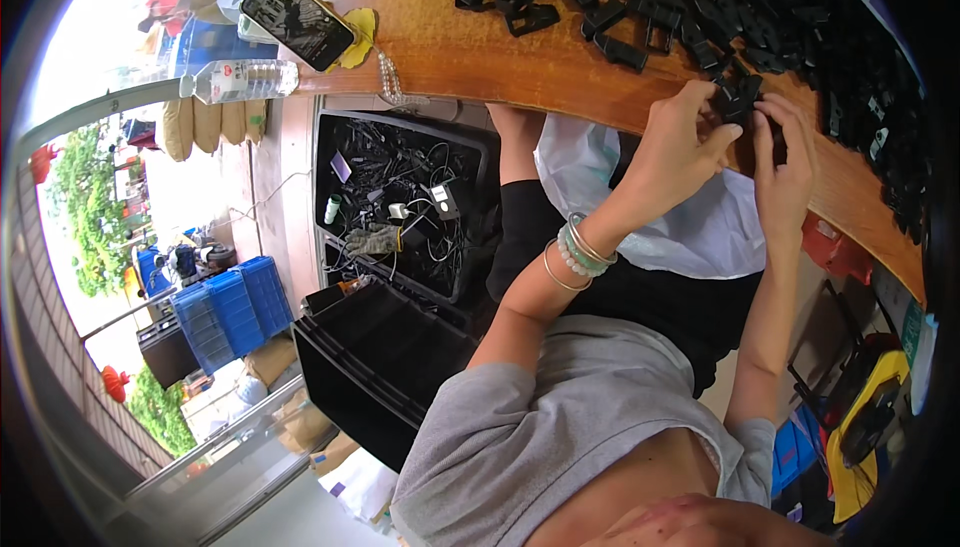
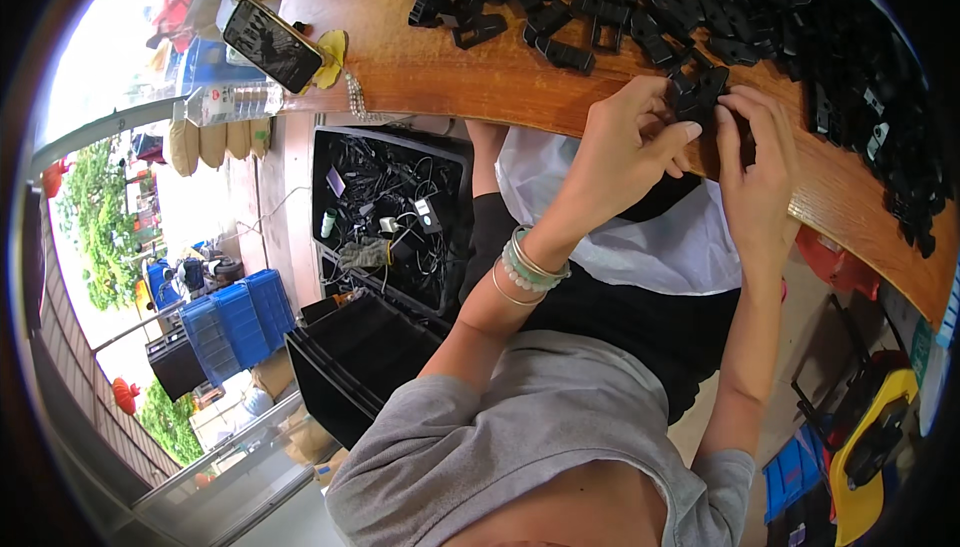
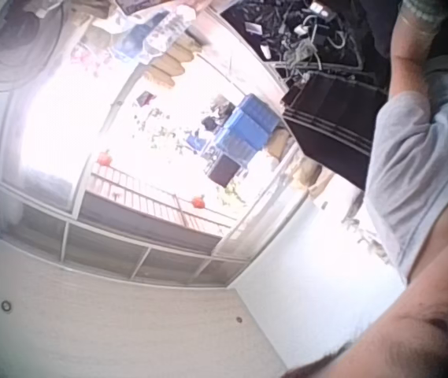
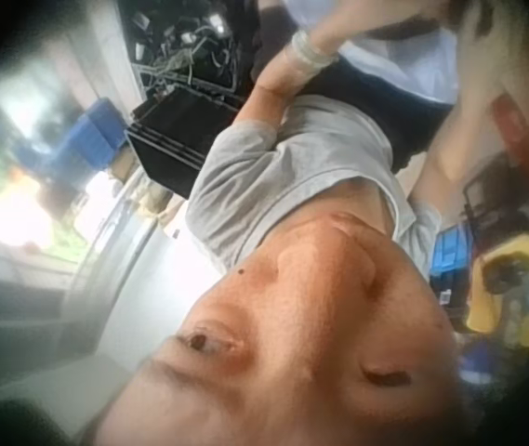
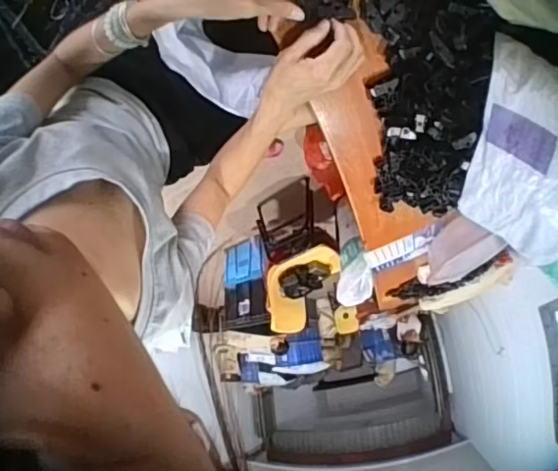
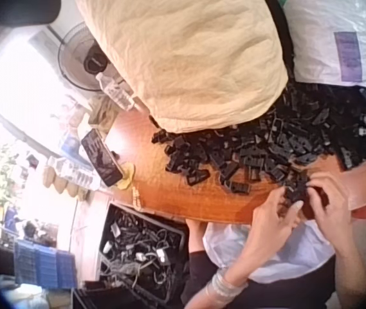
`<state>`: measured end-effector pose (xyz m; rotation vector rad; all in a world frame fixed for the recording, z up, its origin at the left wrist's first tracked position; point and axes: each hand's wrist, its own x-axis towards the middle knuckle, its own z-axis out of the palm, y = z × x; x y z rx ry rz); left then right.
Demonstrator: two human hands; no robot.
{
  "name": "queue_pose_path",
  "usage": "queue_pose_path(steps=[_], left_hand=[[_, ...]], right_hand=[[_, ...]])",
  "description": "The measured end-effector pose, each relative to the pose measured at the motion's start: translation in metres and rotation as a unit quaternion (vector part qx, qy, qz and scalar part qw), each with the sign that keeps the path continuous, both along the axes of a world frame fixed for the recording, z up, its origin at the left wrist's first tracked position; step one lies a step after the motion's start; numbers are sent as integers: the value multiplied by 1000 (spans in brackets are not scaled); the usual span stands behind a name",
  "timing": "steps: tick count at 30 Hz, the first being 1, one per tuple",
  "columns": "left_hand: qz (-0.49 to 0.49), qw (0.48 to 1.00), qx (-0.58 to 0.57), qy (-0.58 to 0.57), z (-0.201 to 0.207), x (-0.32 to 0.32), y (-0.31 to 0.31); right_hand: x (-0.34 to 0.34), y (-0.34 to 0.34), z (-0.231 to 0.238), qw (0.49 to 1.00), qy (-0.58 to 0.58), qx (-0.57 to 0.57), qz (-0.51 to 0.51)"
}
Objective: The person assembles black plastic components by hand, taking pieces from a pile on the table, connecting them together, and dropping them into a plastic bag.
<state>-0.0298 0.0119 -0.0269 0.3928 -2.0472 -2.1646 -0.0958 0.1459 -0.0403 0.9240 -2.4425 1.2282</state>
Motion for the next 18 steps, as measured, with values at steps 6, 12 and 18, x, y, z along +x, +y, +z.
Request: queue_pose_path(steps=[6,12,18], left_hand=[[-3,1000,-16,6,-2,-2,0],[0,1000,-23,15,-4,-2,1],[-1,1000,-20,24,-5,-1,1]], right_hand=[[2,-4,0,1000,-6,3,-16],[3,-7,-2,996,-71,-35,-28],[3,-15,-2,992,-33,2,-118]])
